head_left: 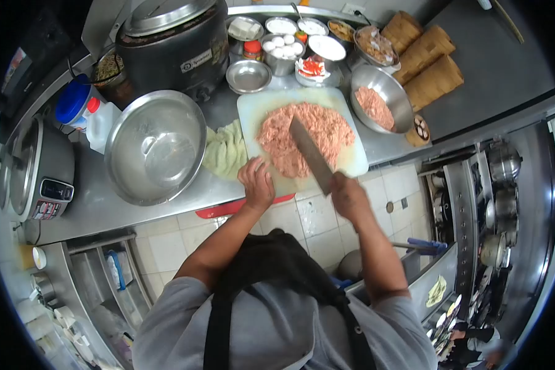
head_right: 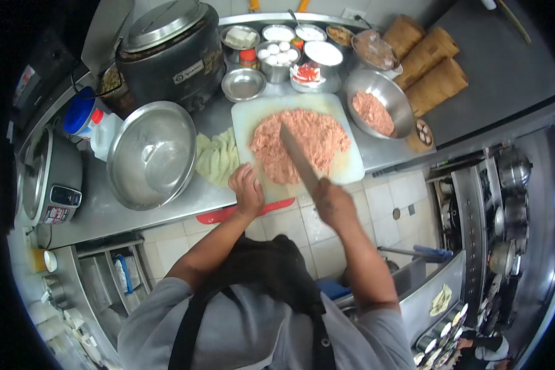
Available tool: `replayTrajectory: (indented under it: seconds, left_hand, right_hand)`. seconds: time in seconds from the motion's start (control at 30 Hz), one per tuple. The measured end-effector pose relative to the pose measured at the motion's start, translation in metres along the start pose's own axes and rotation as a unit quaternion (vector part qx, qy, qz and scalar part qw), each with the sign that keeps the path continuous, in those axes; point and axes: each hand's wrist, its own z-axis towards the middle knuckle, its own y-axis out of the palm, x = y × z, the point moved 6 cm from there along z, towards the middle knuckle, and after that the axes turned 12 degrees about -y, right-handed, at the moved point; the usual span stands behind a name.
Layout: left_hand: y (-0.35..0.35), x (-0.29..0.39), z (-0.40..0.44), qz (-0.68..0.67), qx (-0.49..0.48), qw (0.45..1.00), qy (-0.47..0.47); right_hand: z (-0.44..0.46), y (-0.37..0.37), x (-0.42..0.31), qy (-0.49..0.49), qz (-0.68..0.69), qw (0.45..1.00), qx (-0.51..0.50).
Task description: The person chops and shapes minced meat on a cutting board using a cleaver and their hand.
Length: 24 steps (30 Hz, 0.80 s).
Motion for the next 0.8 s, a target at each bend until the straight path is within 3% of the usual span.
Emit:
replayTrajectory:
  seconds: [0.13, 0.23, 0.3, 0.33, 0.37, 0.43, 0.57, 0.63, 0.7, 0.73, 0.8]
  left_hand:
    - [-0.003, 0.000, -0.003, 0.013, -0.025, 0.999, -0.031]
    - [-0.004, -0.002, 0.009, 0.035, -0.022, 0.998, -0.047]
    - [0.000, -0.006, 0.014, 0.033, -0.014, 0.999, -0.032]
    - [0.002, -0.007, 0.014, 0.031, -0.009, 0.999, -0.026]
    - [0.003, -0.008, 0.009, 0.042, -0.022, 0.999, -0.025]
    - [0.009, -0.009, 0.012, 0.063, -0.040, 0.997, -0.017]
    - [0.007, -0.001, 0.016, 0.059, -0.039, 0.997, -0.017]
    - [0.005, -0.003, 0.015, 0.060, -0.044, 0.997, -0.020]
    - [0.006, -0.003, 0.015, 0.069, -0.045, 0.996, -0.022]
    - [0.006, -0.004, 0.015, 0.074, -0.046, 0.996, -0.023]
    - [0.006, -0.003, 0.014, 0.068, -0.038, 0.997, -0.023]
  right_hand:
    - [-0.003, -0.092, -0.046, 0.054, 0.069, 0.986, 0.138]
    - [-0.010, -0.073, -0.038, 0.043, 0.094, 0.952, 0.288]
    - [-0.014, 0.001, 0.000, 0.091, 0.020, 0.981, 0.169]
    - [-0.015, 0.032, 0.013, 0.022, -0.019, 0.999, 0.028]
    - [-0.018, 0.056, 0.029, 0.024, -0.002, 0.998, -0.060]
    - [-0.016, 0.024, 0.018, 0.042, 0.008, 0.998, -0.051]
    - [-0.010, -0.067, -0.028, 0.031, 0.076, 0.990, 0.112]
    - [-0.016, -0.075, -0.033, 0.049, 0.132, 0.968, 0.207]
    - [-0.026, -0.039, -0.017, 0.077, 0.097, 0.957, 0.262]
    - [-0.031, -0.001, 0.006, 0.109, 0.071, 0.972, 0.196]
    - [-0.033, 0.040, 0.033, 0.058, 0.001, 0.998, 0.014]
